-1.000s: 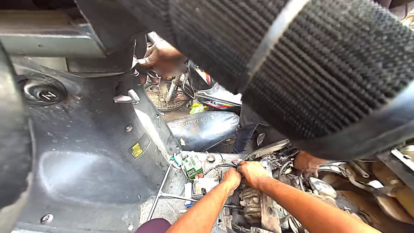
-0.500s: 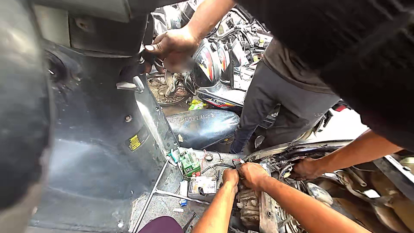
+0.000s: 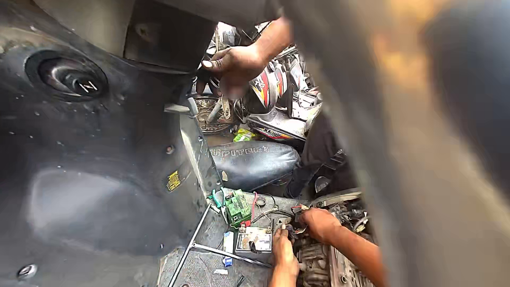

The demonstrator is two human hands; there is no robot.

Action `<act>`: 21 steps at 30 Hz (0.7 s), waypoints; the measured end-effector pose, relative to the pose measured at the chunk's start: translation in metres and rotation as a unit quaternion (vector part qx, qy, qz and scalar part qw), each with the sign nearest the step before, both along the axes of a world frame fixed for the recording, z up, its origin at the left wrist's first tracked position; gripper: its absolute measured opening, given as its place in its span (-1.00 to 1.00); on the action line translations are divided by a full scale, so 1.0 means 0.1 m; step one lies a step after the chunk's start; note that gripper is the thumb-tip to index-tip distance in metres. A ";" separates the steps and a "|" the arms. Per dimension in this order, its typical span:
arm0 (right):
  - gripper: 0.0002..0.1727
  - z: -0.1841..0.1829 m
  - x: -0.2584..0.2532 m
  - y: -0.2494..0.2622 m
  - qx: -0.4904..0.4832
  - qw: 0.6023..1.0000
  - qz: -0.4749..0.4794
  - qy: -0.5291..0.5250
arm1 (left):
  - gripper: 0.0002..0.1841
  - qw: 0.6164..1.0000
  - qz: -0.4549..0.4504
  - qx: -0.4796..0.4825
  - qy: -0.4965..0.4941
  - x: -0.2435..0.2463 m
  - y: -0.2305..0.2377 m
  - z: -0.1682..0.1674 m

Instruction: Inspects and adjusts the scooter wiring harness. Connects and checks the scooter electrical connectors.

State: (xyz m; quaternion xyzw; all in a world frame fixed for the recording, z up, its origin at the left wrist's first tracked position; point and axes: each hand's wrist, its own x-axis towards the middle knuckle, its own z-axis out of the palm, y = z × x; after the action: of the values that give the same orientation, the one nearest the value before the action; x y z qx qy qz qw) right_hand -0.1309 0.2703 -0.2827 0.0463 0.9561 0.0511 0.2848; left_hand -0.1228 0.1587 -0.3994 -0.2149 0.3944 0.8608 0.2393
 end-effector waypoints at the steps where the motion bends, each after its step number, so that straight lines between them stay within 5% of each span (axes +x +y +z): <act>1: -0.77 -0.06 -0.01 0.02 0.006 1.000 -0.002 0.005 | -0.73 0.999 0.021 0.020 -0.013 0.03 0.00 0.00; 10: -0.80 -0.12 0.00 -0.04 0.052 0.999 -0.004 -0.010 | -0.76 0.992 0.080 0.092 -0.032 0.23 -0.09 -0.03; 15: -0.70 -0.08 -0.07 0.07 -0.026 0.997 0.023 -0.074 | -0.74 0.994 0.053 0.087 0.026 0.25 -0.11 -0.19; 19: -0.70 -0.10 -0.07 0.09 -0.044 0.996 0.019 -0.077 | -0.69 0.988 -0.035 -0.011 0.153 0.22 -0.20 -0.23; 21: -0.75 -0.09 -0.06 0.09 -0.038 0.996 0.024 -0.073 | -0.74 0.952 -0.115 -0.135 0.250 0.14 -0.26 -0.25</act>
State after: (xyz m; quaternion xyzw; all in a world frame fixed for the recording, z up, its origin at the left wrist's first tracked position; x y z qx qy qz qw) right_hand -0.1371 0.2791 -0.2914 0.0089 0.9347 0.0244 0.3545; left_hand -0.1088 0.1331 -0.4249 0.0238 0.5758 0.7926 0.1992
